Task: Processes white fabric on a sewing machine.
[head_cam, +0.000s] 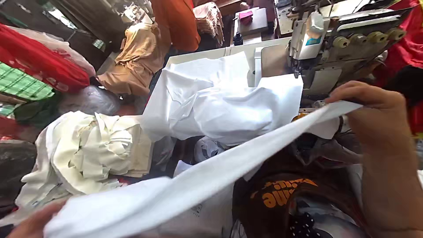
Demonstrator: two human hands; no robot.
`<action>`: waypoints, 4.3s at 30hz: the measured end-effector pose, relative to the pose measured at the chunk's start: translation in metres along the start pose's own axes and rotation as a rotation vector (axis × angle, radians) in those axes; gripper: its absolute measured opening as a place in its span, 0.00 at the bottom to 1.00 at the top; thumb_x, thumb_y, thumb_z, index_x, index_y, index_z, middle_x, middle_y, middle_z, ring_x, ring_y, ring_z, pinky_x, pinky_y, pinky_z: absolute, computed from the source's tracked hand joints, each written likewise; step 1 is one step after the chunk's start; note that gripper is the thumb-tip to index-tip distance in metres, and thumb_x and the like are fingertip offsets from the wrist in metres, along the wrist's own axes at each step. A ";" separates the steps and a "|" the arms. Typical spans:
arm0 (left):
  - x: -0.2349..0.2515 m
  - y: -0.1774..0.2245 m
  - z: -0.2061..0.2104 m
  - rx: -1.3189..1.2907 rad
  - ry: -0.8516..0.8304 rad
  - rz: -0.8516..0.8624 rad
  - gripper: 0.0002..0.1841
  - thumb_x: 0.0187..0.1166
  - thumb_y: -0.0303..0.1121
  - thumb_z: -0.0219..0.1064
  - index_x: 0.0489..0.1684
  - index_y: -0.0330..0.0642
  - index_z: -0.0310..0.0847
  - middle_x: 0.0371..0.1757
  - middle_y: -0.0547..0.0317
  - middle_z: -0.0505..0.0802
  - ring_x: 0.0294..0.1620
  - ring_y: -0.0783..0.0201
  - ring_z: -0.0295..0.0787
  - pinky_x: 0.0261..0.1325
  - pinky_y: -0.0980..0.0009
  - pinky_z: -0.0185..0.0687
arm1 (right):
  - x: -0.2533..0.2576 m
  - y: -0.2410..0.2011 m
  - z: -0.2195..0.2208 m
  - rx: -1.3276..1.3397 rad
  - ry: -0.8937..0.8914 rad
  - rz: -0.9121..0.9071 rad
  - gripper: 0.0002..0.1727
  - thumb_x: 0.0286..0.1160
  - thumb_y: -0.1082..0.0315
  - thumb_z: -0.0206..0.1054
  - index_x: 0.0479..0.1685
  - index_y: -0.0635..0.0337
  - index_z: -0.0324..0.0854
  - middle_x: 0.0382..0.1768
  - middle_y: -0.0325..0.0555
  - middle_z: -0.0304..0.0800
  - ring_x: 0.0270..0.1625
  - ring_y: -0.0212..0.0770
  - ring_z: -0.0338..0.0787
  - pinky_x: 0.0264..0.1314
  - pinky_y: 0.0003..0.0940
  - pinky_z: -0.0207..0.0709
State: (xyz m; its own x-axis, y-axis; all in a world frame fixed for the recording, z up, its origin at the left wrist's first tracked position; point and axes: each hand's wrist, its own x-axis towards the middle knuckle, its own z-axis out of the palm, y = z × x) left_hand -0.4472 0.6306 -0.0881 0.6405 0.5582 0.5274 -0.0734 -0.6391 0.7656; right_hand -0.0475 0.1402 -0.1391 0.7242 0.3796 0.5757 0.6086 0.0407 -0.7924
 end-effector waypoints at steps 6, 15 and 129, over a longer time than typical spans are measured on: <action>0.165 -0.008 0.232 0.161 0.213 0.194 0.21 0.88 0.30 0.52 0.75 0.27 0.69 0.71 0.43 0.82 0.74 0.59 0.78 0.80 0.63 0.70 | -0.007 0.053 0.010 0.182 0.254 0.366 0.11 0.73 0.79 0.68 0.50 0.58 0.86 0.43 0.35 0.91 0.40 0.27 0.89 0.44 0.26 0.87; 0.065 0.063 0.474 0.118 -0.712 0.788 0.26 0.73 0.21 0.66 0.74 0.41 0.81 0.79 0.46 0.82 0.86 0.44 0.69 0.85 0.32 0.55 | -0.026 0.050 0.019 0.276 0.197 0.681 0.07 0.84 0.70 0.63 0.42 0.62 0.86 0.30 0.36 0.88 0.32 0.28 0.86 0.38 0.27 0.84; 0.195 0.012 0.551 0.518 -0.297 0.082 0.20 0.92 0.37 0.55 0.68 0.30 0.81 0.69 0.30 0.85 0.71 0.33 0.81 0.75 0.38 0.72 | 0.020 0.117 0.051 -0.259 0.165 0.378 0.18 0.89 0.69 0.55 0.67 0.50 0.88 0.31 0.44 0.93 0.32 0.38 0.90 0.42 0.40 0.86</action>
State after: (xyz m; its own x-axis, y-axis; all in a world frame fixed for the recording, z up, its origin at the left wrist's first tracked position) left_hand 0.0980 0.4405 -0.1793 0.8400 0.3726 0.3945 0.2031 -0.8900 0.4081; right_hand 0.0217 0.2001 -0.2307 0.9392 0.1706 0.2980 0.3383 -0.3107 -0.8883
